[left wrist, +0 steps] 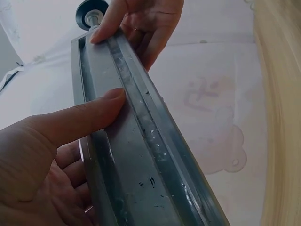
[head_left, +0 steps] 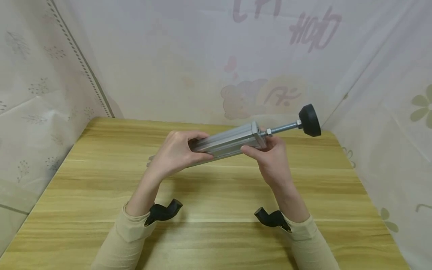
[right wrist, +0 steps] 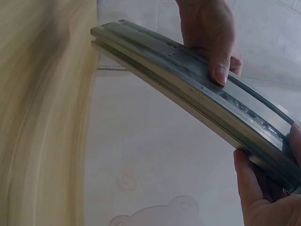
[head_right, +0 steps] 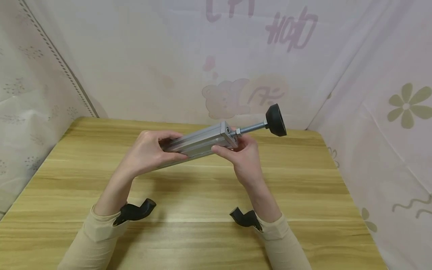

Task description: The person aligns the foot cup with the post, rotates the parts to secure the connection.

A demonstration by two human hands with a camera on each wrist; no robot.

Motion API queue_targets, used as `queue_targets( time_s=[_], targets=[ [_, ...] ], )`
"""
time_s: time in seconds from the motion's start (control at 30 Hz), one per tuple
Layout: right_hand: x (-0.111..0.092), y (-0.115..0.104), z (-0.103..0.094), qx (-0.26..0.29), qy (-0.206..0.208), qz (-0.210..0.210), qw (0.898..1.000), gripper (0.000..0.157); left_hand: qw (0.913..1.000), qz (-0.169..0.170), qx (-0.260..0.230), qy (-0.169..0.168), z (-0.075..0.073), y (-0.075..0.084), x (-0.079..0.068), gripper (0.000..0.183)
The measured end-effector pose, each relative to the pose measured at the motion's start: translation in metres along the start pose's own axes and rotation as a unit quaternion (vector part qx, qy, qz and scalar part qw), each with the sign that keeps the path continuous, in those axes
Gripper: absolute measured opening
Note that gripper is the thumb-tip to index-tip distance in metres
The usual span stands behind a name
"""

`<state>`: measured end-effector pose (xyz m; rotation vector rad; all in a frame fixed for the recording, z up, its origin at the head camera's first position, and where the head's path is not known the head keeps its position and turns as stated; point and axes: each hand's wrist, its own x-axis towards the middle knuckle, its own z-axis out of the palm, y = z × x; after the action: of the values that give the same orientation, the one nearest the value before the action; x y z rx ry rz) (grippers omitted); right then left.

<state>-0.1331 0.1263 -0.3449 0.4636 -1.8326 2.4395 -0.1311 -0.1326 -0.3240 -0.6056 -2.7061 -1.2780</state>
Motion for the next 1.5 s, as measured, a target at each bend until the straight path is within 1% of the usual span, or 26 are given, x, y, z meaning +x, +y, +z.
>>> queue_targets(
  time_s=[0.1, 0.3, 0.5, 0.7, 0.8, 0.97, 1.17, 1.37, 1.5],
  targets=[
    [0.001, 0.002, -0.001, -0.014, 0.002, 0.011, 1.0, 0.043, 0.9999, -0.007, 0.003, -0.009, 0.0, -0.002, 0.001, 0.042],
    [0.001, 0.007, -0.003, -0.023, 0.0, 0.032, 0.999, 0.038, 0.9991, -0.019, 0.024, -0.029, 0.0, -0.005, 0.004, 0.04],
    [0.004, 0.012, -0.002, -0.033, 0.004, 0.051, 0.998, 0.034, 0.9977, -0.013, 0.054, -0.037, -0.001, -0.01, 0.01, 0.041],
    [0.004, 0.017, -0.006, -0.045, 0.0, 0.068, 0.997, 0.032, 0.9965, -0.009, 0.071, -0.043, 0.002, -0.014, 0.011, 0.042],
    [0.003, 0.019, -0.008, -0.052, -0.001, 0.075, 0.996, 0.033, 0.9963, -0.006, 0.073, -0.046, 0.004, -0.015, 0.011, 0.042],
    [0.002, 0.024, -0.01, -0.057, -0.002, 0.082, 0.995, 0.032, 0.996, -0.005, 0.074, -0.049, 0.006, -0.018, 0.011, 0.043],
    [0.0, 0.026, -0.011, -0.078, -0.002, 0.093, 0.993, 0.032, 0.9947, -0.007, 0.084, -0.06, 0.008, -0.019, 0.01, 0.043],
    [-0.004, 0.029, -0.014, -0.085, 0.001, 0.101, 0.991, 0.035, 0.9943, -0.015, 0.073, -0.077, 0.01, -0.019, 0.01, 0.039],
    [-0.006, 0.032, -0.015, -0.086, 0.004, 0.106, 0.991, 0.034, 0.9938, -0.012, 0.073, -0.083, 0.011, -0.02, 0.011, 0.039]
  ],
)
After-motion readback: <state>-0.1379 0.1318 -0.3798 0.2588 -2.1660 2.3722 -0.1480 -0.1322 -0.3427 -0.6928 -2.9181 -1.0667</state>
